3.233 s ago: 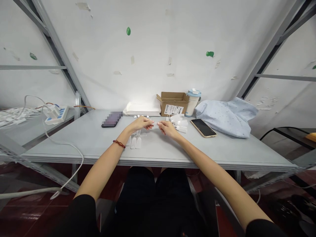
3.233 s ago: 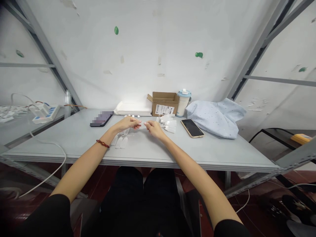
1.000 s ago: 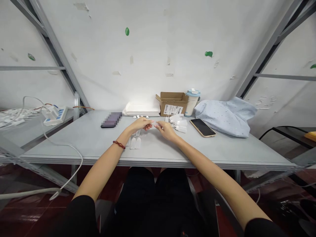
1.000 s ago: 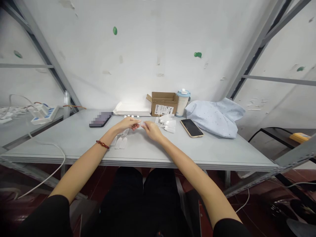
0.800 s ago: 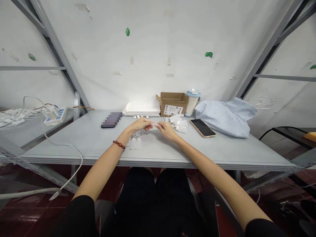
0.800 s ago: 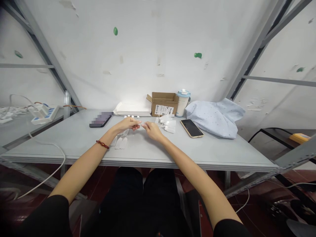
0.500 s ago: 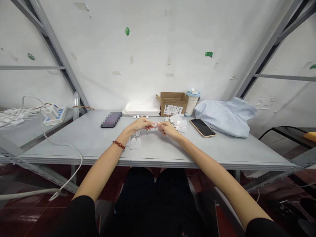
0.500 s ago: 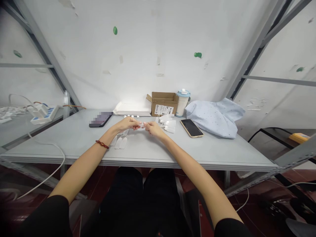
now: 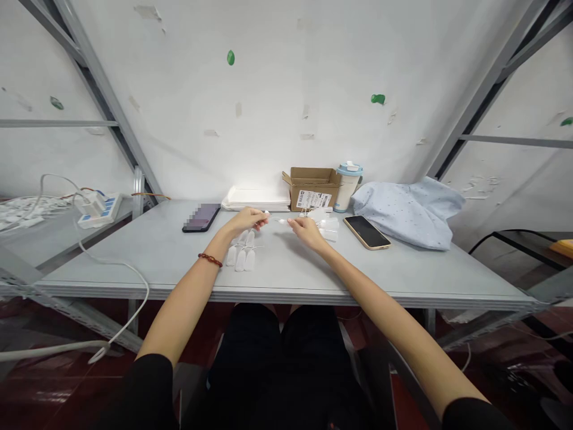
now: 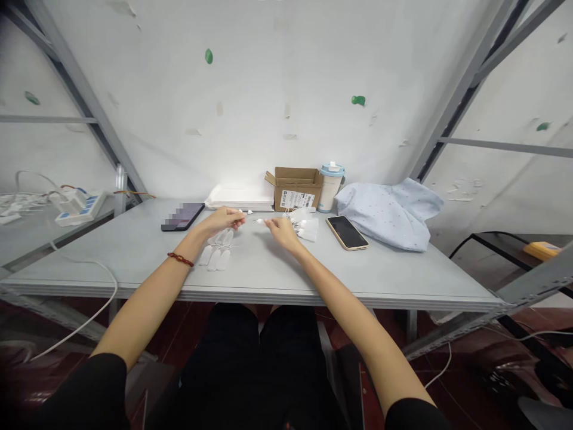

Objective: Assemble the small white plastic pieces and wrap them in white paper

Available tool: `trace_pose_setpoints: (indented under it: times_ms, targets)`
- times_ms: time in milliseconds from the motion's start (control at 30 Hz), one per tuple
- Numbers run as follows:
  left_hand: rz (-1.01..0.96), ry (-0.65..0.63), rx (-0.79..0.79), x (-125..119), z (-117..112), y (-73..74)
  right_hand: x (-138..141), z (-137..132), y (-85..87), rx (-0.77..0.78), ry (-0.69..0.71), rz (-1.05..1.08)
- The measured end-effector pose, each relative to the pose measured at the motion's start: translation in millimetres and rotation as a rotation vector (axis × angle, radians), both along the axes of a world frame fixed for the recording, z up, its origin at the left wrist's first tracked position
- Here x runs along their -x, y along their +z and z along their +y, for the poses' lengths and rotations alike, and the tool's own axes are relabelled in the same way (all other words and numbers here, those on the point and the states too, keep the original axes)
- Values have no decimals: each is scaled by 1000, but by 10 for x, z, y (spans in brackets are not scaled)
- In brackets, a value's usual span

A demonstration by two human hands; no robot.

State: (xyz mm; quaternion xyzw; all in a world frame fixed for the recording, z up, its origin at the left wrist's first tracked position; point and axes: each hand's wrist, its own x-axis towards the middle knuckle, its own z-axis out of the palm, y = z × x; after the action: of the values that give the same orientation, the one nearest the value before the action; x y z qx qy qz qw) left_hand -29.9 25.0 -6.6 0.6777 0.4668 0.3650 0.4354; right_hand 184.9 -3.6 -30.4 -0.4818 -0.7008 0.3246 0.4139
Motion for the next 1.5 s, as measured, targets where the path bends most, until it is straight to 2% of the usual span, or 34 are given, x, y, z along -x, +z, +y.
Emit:
trace_pose_setpoints:
  times_ms: [67,167,233,300,433,567,667,800,867,967,1033,1100,1267,1500]
  targets:
    - [67,142,-83,130,105,-32,-51,50,-7,-232,-134,-200]
    - [325,372,-264,317,254,-110,-140,125,-14,-363,-293,-398]
    - [427,452,-333,406,329,-165,-196,169,-15,-429,-414,-518]
    - [460,449,-332,455,384,-211,-246,207,-15,-471,-503,-616]
    - [420,336,-349,471,457,-286,-317,268,-43,-454,-593,-742]
    - [439,240,-370,467,507,-342,-319,296,-94,-422,-610,-797]
    - [488,233,-385,479,527,-357,-275,279,-108,-450,-590,-770]
    - [545,269,-404,485,540,-367,-171,200,-96,-501,-466,-693]
    - [531,211,-418,473,552,-380,-96,142,-97,-488,-340,-625]
    - [482,100,-431,445,582,-415,45,24,-122,-442,19,-470]
    - [471,84,-431,432,604,-442,143,-72,-148,-395,254,-389]
    - [472,100,-433,428,620,-463,227,-169,-172,-380,385,-354]
    - [424,190,-449,431,631,-469,328,-320,-215,-416,563,-398]
    - [471,198,-400,414,627,-459,364,-332,-252,-496,604,-521]
